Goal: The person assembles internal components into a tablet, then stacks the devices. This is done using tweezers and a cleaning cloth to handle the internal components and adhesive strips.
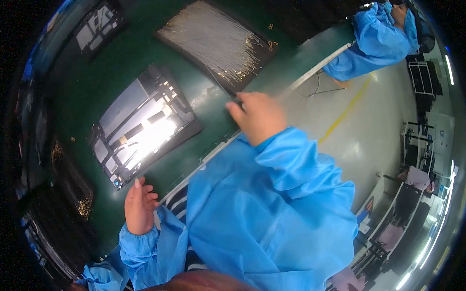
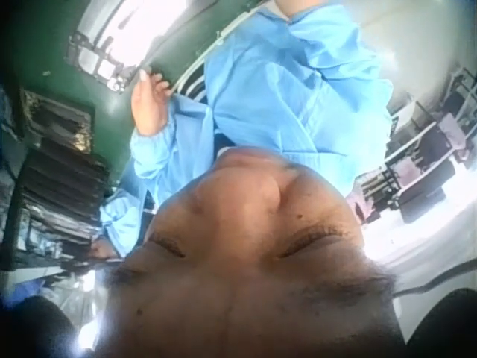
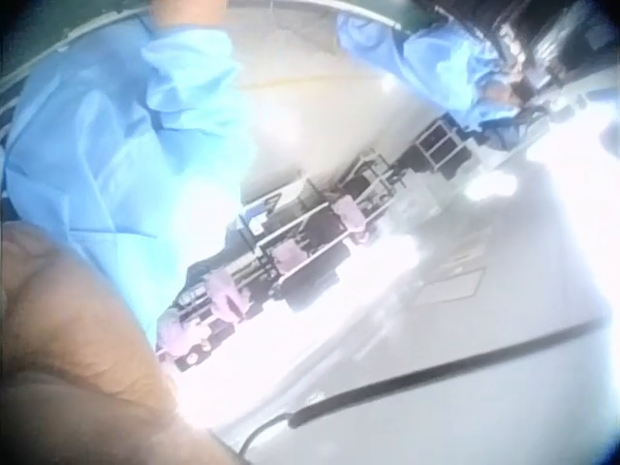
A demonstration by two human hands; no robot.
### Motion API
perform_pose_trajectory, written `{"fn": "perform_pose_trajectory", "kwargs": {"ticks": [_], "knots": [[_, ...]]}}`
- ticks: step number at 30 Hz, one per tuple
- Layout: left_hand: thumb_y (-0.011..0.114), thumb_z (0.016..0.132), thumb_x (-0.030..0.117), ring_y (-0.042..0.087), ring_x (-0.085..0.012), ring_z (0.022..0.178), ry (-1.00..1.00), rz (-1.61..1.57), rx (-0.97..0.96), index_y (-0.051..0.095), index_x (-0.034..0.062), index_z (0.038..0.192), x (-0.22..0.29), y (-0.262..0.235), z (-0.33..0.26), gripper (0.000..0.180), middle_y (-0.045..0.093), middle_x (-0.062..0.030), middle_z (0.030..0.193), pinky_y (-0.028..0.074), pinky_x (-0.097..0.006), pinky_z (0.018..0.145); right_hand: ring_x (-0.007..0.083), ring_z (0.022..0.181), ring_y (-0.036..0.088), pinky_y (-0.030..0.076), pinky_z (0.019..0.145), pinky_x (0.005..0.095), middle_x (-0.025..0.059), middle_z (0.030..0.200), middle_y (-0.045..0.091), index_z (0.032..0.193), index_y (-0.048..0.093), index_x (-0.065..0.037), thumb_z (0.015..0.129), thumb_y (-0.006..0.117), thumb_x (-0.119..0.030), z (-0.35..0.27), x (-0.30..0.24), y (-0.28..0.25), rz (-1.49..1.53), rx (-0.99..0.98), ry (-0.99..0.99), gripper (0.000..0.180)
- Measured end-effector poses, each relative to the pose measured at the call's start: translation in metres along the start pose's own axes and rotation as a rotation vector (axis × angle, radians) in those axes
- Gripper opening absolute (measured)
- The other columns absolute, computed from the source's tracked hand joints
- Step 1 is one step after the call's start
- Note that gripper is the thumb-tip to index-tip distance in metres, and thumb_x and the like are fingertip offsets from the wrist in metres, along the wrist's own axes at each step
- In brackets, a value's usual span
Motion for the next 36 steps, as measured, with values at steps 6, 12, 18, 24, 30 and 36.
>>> {"fn": "perform_pose_trajectory", "kwargs": {"ticks": [6, 12, 18, 24, 30, 36], "knots": [[0.047, 0.082, 0.033, 0.048, -0.0102, 0.067, 0.052, -0.007, -0.003, 0.043, -0.0015, 0.108, -0.007, 0.003, -0.003, 0.043, 0.050, -0.0048, 0.081, 0.040, -0.023, 0.057, 0.0293, 0.074, 0.052, 0.044, 0.065, 0.0369, 0.0121, 0.080, 0.055, 0.085, 0.059, -0.004, 0.071, 0.059, -0.019, 0.004, -0.001, 0.009, -0.157, 0.237, -0.277, 0.021], [0.045, 0.084, 0.027, 0.049, -0.0125, 0.073, 0.138, 0.093, 0.065, 0.044, -0.0003, 0.109, -0.005, 0.010, -0.012, 0.037, 0.051, -0.0071, 0.087, 0.041, -0.024, 0.063, 0.0298, 0.071, 0.052, 0.043, 0.062, 0.0377, 0.0133, 0.074, 0.055, 0.079, 0.059, -0.005, 0.071, 0.058, -0.014, 0.005, -0.003, 0.001, -0.082, 0.246, -0.360, 0.012], [0.058, 0.071, 0.012, 0.045, -0.0368, 0.096, 1.428, 1.023, 0.112, 0.047, 0.0009, 0.106, 0.023, 0.029, -0.040, 0.038, 0.047, -0.0179, 0.106, 0.037, -0.040, 0.082, 0.0287, 0.071, 0.054, 0.043, 0.064, 0.0323, 0.0129, 0.076, 0.057, 0.077, 0.056, -0.001, 0.077, 0.052, -0.013, -0.023, -0.072, -0.010, 0.669, -0.243, -0.475, 0.013], [0.063, 0.064, 0.011, 0.052, -0.0283, 0.083, 1.674, 1.026, -0.020, 0.052, 0.0053, 0.099, 0.038, 0.058, -0.052, 0.037, 0.053, -0.0119, 0.095, 0.041, -0.035, 0.069, 0.0189, 0.077, 0.054, 0.042, 0.068, 0.0287, 0.0107, 0.084, 0.056, 0.087, 0.049, -0.002, 0.083, 0.048, -0.017, -0.047, -0.093, 0.004, 1.133, -1.072, -0.393, 0.016], [0.060, 0.064, 0.009, 0.052, -0.0208, 0.066, 1.420, 1.219, 0.249, 0.057, 0.0072, 0.081, 0.049, 0.075, -0.010, 0.017, 0.054, -0.0053, 0.076, 0.038, -0.031, 0.056, 0.0104, 0.067, 0.049, 0.041, 0.056, 0.0236, 0.0072, 0.077, 0.053, 0.089, 0.049, -0.002, 0.084, 0.046, -0.029, -0.020, -0.086, 0.027, 1.084, -0.886, 0.396, 0.028], [0.058, 0.067, 0.010, 0.051, -0.0202, 0.073, 1.330, 1.289, 0.223, 0.057, 0.0074, 0.082, 0.052, 0.081, 0.018, 0.015, 0.054, -0.0032, 0.076, 0.037, -0.032, 0.062, 0.0138, 0.072, 0.048, 0.039, 0.074, 0.0269, 0.0130, 0.091, 0.056, 0.103, 0.040, 0.002, 0.088, 0.033, -0.033, -0.004, -0.089, 0.042, 1.150, -0.239, -0.006, 0.039]]}}
Point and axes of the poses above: each hand's wrist, its own z-axis towards the middle knuckle, its own y-axis out of the palm, x = y × z, the point moved 3 cm from there along z, towards the middle knuckle
